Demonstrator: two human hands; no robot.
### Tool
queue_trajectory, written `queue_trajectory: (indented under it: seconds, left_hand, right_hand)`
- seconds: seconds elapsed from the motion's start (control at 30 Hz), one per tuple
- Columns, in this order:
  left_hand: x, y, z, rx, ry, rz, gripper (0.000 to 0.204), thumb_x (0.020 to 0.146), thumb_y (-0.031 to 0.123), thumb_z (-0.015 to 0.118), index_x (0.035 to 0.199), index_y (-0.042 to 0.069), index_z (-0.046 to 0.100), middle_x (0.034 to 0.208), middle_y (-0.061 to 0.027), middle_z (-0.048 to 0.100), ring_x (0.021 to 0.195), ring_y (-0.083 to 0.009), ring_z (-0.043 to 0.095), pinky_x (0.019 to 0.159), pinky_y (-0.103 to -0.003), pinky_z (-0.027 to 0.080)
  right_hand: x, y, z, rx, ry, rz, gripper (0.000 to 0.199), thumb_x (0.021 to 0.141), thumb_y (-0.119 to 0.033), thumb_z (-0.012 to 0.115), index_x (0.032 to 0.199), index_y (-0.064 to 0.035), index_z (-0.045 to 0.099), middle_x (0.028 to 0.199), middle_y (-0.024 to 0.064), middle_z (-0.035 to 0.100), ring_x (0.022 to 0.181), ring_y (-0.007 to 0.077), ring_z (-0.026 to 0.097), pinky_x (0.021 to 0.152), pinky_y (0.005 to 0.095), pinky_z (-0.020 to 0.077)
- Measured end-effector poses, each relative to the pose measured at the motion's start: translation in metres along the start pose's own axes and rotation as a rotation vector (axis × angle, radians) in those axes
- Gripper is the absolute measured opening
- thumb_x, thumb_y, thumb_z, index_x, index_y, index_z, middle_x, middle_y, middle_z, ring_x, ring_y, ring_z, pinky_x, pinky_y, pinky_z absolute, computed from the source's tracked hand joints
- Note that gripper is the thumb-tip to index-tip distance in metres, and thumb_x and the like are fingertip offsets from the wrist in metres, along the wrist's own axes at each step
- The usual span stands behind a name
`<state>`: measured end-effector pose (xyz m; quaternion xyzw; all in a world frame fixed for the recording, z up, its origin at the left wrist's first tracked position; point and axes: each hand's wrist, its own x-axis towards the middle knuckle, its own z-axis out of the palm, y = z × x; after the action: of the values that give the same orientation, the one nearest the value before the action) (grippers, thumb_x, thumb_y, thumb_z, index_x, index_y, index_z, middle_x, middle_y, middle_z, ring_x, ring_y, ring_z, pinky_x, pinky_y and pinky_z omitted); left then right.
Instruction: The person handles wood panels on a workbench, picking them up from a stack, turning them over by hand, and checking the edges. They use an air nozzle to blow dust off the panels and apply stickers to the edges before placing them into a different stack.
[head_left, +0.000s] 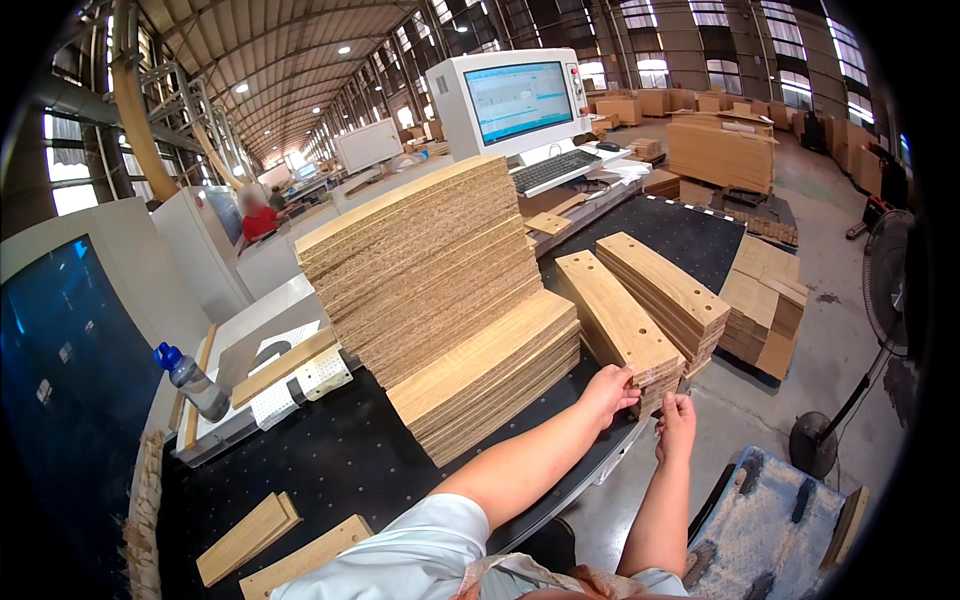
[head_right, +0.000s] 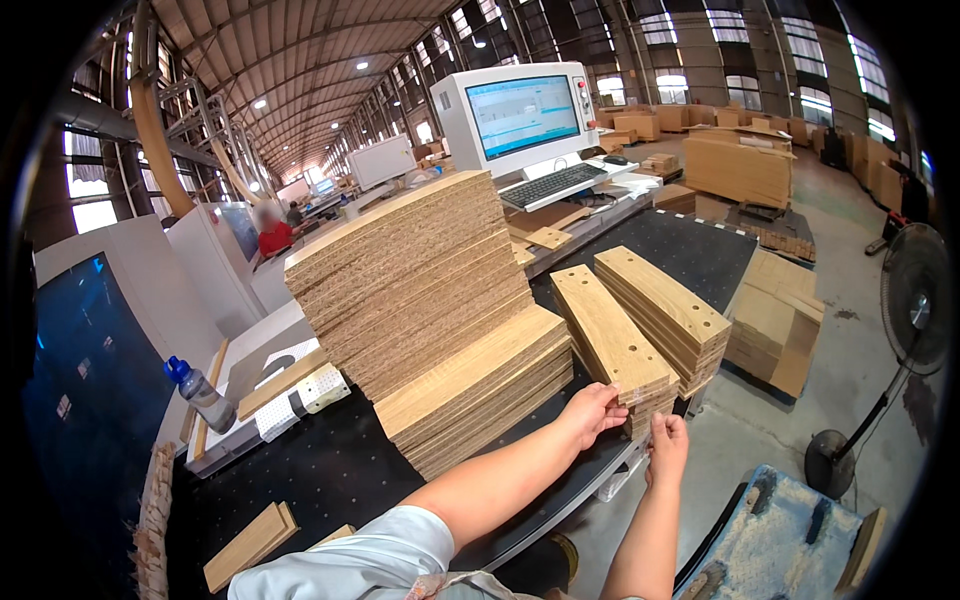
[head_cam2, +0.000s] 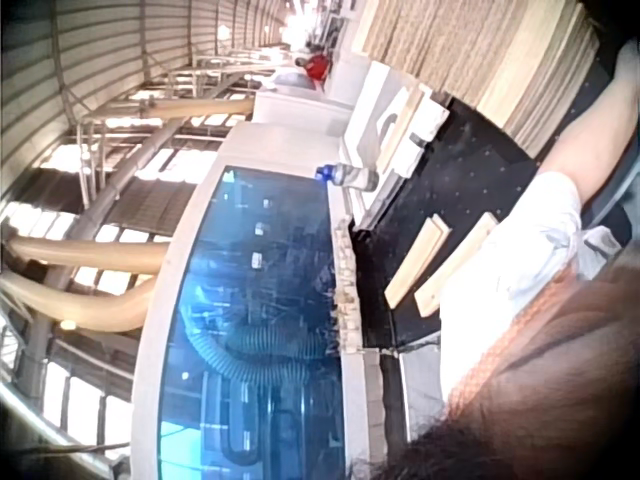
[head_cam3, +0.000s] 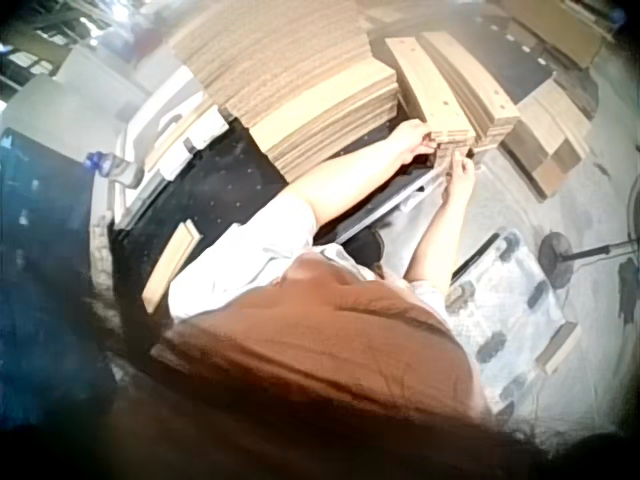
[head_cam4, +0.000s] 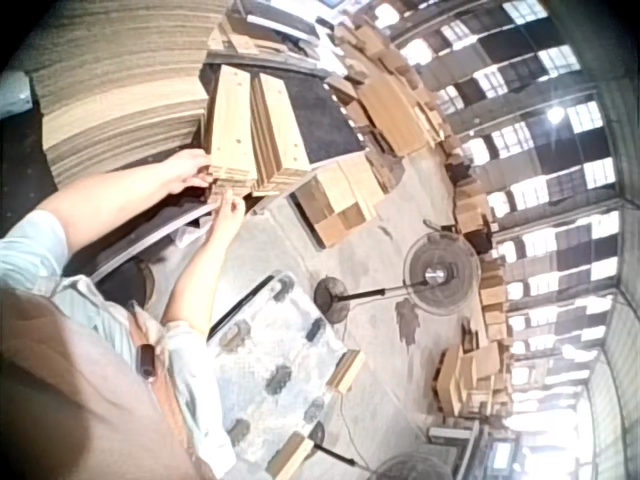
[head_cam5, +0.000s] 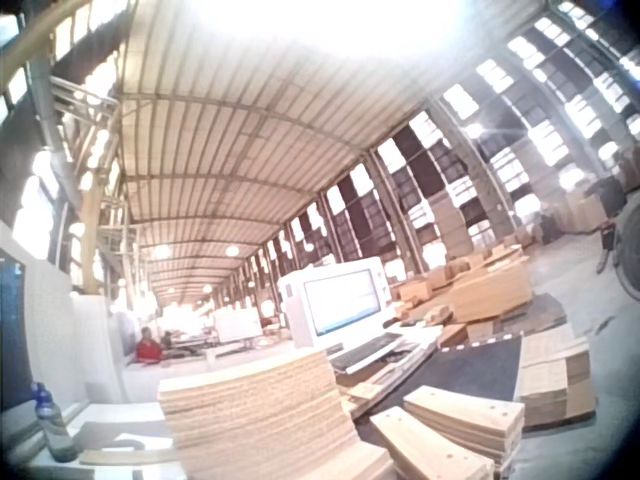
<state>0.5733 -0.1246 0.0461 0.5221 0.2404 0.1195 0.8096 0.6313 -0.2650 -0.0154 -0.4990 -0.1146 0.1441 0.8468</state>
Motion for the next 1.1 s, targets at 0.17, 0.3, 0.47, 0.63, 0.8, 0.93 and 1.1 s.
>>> queue_trajectory:
  seconds: [0.17,0.3,0.47,0.63,0.8,0.93,1.1]
  left_hand:
    - [0.02,-0.004,-0.005,0.002,-0.037,0.016,0.023,0.094,0.028,0.055,0.096,0.006,0.06,0.081,-0.0063,0.062,0.068,-0.0169,0.06,0.062,-0.031,0.055]
    - [0.007,0.004,-0.005,0.056,0.006,0.019,0.022,0.097,0.028,0.052,0.099,0.007,0.057,0.082,-0.0064,0.063,0.071,-0.0175,0.062,0.063,-0.033,0.056]
    - [-0.005,0.016,-0.003,0.072,0.02,-0.023,0.021,0.098,0.03,0.05,0.095,0.009,0.054,0.09,-0.0078,0.061,0.081,-0.0206,0.062,0.073,-0.036,0.054]
    - [-0.003,0.017,-0.002,0.073,-0.005,-0.019,0.023,0.098,0.033,0.051,0.098,0.009,0.053,0.092,-0.0078,0.061,0.083,-0.0206,0.061,0.076,-0.036,0.053]
    - [-0.007,0.013,0.0,0.087,0.01,-0.015,0.038,0.097,0.043,0.048,0.105,0.007,0.053,0.097,-0.0118,0.061,0.088,-0.0232,0.059,0.079,-0.038,0.051]
    - [-0.01,-0.001,-0.006,0.022,0.066,-0.011,0.048,0.097,0.049,0.044,0.109,0.002,0.052,0.102,-0.0164,0.06,0.092,-0.0263,0.058,0.082,-0.04,0.049]
    - [-0.012,-0.008,-0.013,0.019,0.122,-0.006,0.04,0.098,0.042,0.044,0.106,0.003,0.052,0.101,-0.0173,0.06,0.09,-0.0264,0.057,0.081,-0.041,0.049]
  right_hand:
    - [-0.005,-0.007,-0.001,0.194,-0.022,0.023,0.008,0.087,-0.012,0.061,0.092,-0.0097,0.055,0.069,-0.0026,0.05,0.054,0.0064,0.043,0.046,0.0205,0.0355]
    - [-0.006,-0.009,-0.002,0.371,-0.11,0.101,0.014,0.082,-0.004,0.063,0.093,-0.0058,0.055,0.073,0.0013,0.053,0.06,0.0124,0.049,0.051,0.0264,0.0396]
    - [0.003,-0.002,-0.001,0.424,-0.116,0.089,0.016,0.084,0.0,0.064,0.091,-0.0069,0.051,0.072,0.001,0.054,0.056,0.0094,0.049,0.047,0.023,0.0389]
    - [0.015,0.0,-0.004,0.454,-0.099,0.061,0.017,0.084,0.0,0.064,0.092,-0.0072,0.051,0.074,0.0014,0.056,0.057,0.0105,0.052,0.048,0.0242,0.0403]
    - [0.022,0.001,0.005,0.671,0.01,0.028,0.019,0.083,0.004,0.06,0.095,-0.0073,0.052,0.08,0.0029,0.057,0.066,0.0141,0.055,0.058,0.0282,0.0466]
    - [0.023,-0.003,0.011,0.655,0.055,-0.053,0.021,0.081,0.007,0.057,0.097,-0.0065,0.052,0.086,0.005,0.057,0.072,0.015,0.056,0.064,0.0286,0.0489]
    - [0.028,-0.008,0.021,0.57,0.016,-0.142,0.021,0.081,0.007,0.057,0.098,-0.0057,0.052,0.088,0.005,0.055,0.073,0.0134,0.054,0.063,0.027,0.0485]
